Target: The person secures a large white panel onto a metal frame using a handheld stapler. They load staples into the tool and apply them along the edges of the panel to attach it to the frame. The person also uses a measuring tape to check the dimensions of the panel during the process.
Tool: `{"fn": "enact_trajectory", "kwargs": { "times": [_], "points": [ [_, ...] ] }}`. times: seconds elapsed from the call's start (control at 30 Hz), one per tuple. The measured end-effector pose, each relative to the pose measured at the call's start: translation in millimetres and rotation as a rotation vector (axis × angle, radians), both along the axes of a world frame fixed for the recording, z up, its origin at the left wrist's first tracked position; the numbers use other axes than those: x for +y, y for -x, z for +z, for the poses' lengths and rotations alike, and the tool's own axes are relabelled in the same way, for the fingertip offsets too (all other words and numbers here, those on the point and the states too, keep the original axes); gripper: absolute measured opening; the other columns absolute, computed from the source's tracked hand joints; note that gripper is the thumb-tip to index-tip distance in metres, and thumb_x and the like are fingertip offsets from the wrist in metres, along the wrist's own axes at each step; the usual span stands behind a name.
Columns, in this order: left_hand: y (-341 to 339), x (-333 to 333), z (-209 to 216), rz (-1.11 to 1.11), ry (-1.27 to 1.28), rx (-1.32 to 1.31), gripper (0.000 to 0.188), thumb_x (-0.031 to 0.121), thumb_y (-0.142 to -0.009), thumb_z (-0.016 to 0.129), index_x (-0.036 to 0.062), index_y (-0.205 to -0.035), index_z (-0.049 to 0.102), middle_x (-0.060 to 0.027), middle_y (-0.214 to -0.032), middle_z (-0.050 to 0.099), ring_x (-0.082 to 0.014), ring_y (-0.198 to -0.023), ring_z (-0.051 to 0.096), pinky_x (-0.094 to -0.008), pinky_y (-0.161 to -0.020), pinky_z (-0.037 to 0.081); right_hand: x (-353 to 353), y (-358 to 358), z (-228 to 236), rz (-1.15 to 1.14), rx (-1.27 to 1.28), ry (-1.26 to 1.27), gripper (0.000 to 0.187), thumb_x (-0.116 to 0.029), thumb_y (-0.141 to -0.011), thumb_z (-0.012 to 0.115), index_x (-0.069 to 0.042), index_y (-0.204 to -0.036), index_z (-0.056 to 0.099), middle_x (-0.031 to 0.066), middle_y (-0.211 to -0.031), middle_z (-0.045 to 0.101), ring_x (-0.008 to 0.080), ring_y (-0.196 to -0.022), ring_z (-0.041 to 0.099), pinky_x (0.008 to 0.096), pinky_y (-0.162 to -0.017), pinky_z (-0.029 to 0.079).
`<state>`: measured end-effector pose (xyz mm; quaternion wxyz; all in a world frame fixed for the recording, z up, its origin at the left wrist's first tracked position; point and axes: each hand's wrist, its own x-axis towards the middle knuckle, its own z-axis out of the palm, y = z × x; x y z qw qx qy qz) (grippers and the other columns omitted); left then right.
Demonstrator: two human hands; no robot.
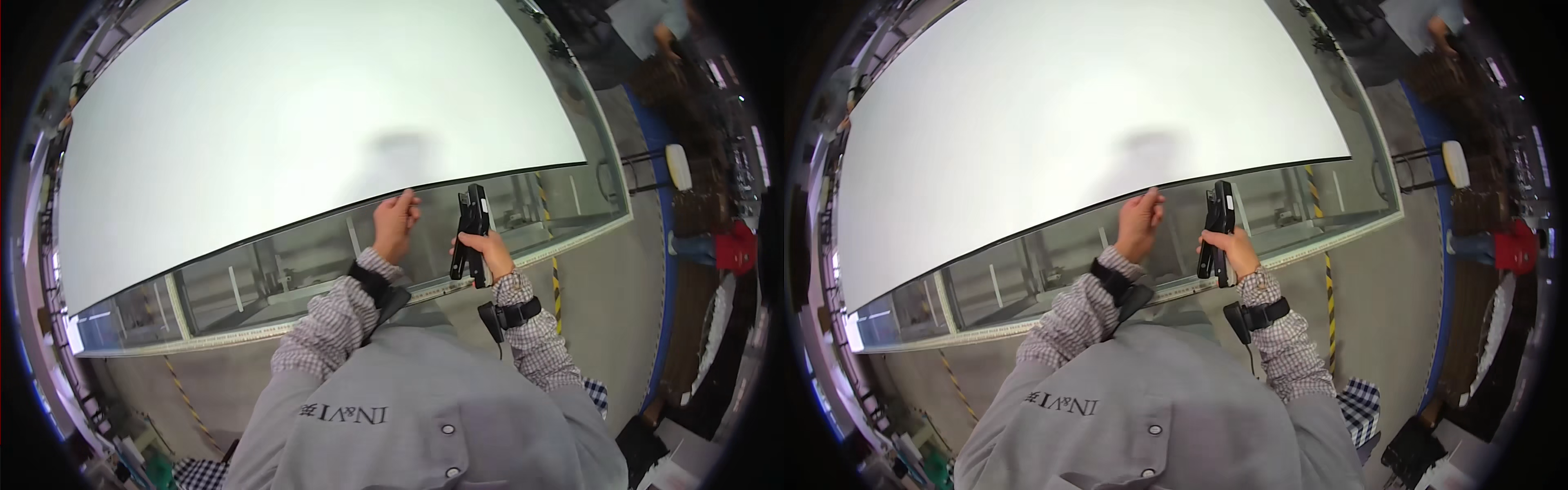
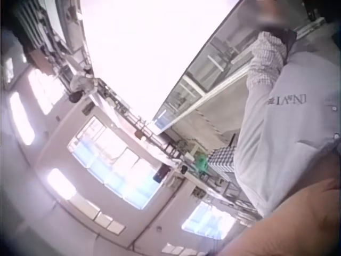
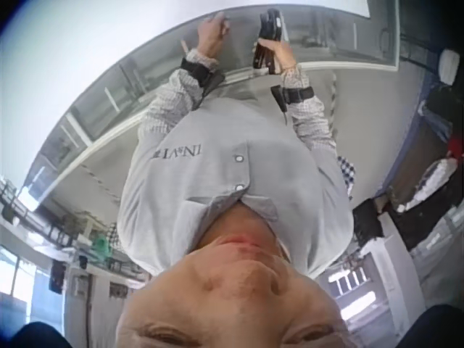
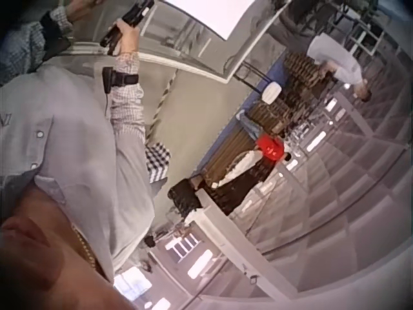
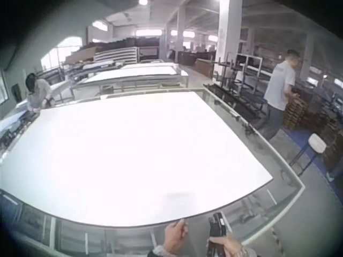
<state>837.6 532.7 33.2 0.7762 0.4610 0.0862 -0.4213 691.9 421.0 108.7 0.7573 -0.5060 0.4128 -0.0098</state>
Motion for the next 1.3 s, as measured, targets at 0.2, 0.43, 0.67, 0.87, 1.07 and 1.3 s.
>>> {"fn": "enact_trajectory", "kwargs": {
  "times": [0.2, 0.43, 0.67, 0.87, 1.07, 1.3],
  "points": [
    [15.4, -38.0, 7.2, 0.021, -0.082, 0.033, 0.022, 0.020, -0.084, 0.058, 0.0019, -0.071, 0.056, -0.0022, -0.051, 0.051, -0.0070, -0.038, 0.040, -0.0182, -0.036, 0.027, -25.1, -9.7, -17.5, 0.234, -0.014, 0.009, 0.021, -0.016, -0.075, 0.063, 0.003, -0.084, 0.059, 0.0098, -0.076, 0.062, 0.0188, -0.067, 0.063, 0.0296, -0.057, 0.052],
    [23.2, -42.9, 6.3, 0.102, -0.142, -0.001, 0.020, 0.016, -0.081, 0.059, 0.0022, -0.067, 0.056, -0.0018, -0.051, 0.051, -0.0056, -0.038, 0.040, -0.0182, -0.036, 0.026, -17.0, -23.7, -14.4, 0.280, 0.031, 0.006, 0.017, -0.010, -0.071, 0.065, 0.001, -0.080, 0.056, 0.0073, -0.070, 0.060, 0.0156, -0.058, 0.060, 0.0267, -0.053, 0.048],
    [23.9, -39.7, 6.3, 0.113, -0.155, -0.015, 0.020, 0.015, -0.081, 0.059, 0.0013, -0.066, 0.056, -0.0022, -0.051, 0.052, -0.0064, -0.040, 0.041, -0.0195, -0.037, 0.027, -13.6, -25.9, -24.3, 0.296, 0.036, 0.081, 0.018, -0.013, -0.072, 0.063, 0.003, -0.079, 0.059, 0.0098, -0.069, 0.061, 0.0181, -0.059, 0.061, 0.0280, -0.053, 0.049],
    [26.2, -47.2, 12.2, 0.150, -0.162, 0.057, 0.020, 0.014, -0.081, 0.059, 0.0002, -0.067, 0.055, -0.0032, -0.056, 0.053, -0.0061, -0.042, 0.042, -0.0198, -0.038, 0.027, -10.6, -26.3, -14.7, 0.305, 0.176, 0.256, 0.022, -0.013, -0.066, 0.067, 0.006, -0.073, 0.058, 0.0110, -0.061, 0.060, 0.0180, -0.049, 0.059, 0.0289, -0.046, 0.048],
    [22.9, -39.7, 9.6, 0.077, -0.134, 0.001, 0.022, 0.016, -0.082, 0.059, -0.0006, -0.067, 0.055, -0.0027, -0.050, 0.050, -0.0074, -0.039, 0.041, -0.0196, -0.037, 0.026, -24.1, -17.4, -20.3, 0.371, -0.048, 0.112, 0.025, -0.016, -0.075, 0.068, 0.003, -0.087, 0.057, 0.0077, -0.071, 0.061, 0.0142, -0.063, 0.061, 0.0258, -0.057, 0.048],
    [26.1, -47.0, 7.6, 0.087, -0.196, 0.007, 0.019, 0.015, -0.081, 0.061, 0.0006, -0.070, 0.055, -0.0052, -0.059, 0.055, -0.0092, -0.043, 0.047, -0.0209, -0.039, 0.031, -164.3, 65.1, 5.1, 0.261, 0.309, 0.766, 0.042, -0.030, -0.068, 0.072, 0.004, -0.089, 0.059, 0.0064, -0.073, 0.061, 0.0130, -0.066, 0.058, 0.0289, -0.061, 0.047]
  ]
}}
